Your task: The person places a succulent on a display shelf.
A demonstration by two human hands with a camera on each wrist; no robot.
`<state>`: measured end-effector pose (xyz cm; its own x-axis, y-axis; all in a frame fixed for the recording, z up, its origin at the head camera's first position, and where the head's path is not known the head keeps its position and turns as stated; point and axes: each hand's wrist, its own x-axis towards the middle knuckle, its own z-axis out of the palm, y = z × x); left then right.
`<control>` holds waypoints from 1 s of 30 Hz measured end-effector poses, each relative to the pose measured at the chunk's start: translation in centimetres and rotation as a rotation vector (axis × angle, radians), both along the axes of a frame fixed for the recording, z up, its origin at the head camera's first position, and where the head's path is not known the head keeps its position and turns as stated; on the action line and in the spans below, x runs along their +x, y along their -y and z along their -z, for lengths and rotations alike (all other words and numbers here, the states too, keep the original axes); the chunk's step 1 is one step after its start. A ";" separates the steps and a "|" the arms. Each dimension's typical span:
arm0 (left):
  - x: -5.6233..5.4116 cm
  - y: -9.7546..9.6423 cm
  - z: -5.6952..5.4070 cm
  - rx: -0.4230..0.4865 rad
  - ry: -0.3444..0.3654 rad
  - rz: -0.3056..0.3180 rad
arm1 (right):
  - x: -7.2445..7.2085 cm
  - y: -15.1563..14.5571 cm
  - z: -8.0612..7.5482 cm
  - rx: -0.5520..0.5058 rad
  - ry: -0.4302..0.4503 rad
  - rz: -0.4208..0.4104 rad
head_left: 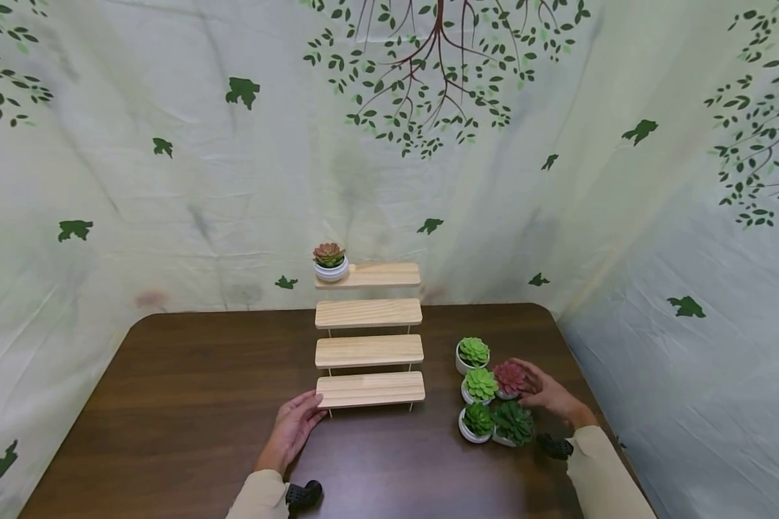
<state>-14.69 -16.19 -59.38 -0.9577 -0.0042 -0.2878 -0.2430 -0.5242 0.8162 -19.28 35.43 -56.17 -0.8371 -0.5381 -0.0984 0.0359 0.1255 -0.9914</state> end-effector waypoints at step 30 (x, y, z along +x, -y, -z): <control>-0.2 -0.3 -0.3 -0.029 0.066 -0.030 | -0.6 1.0 0.7 0.319 -0.068 0.192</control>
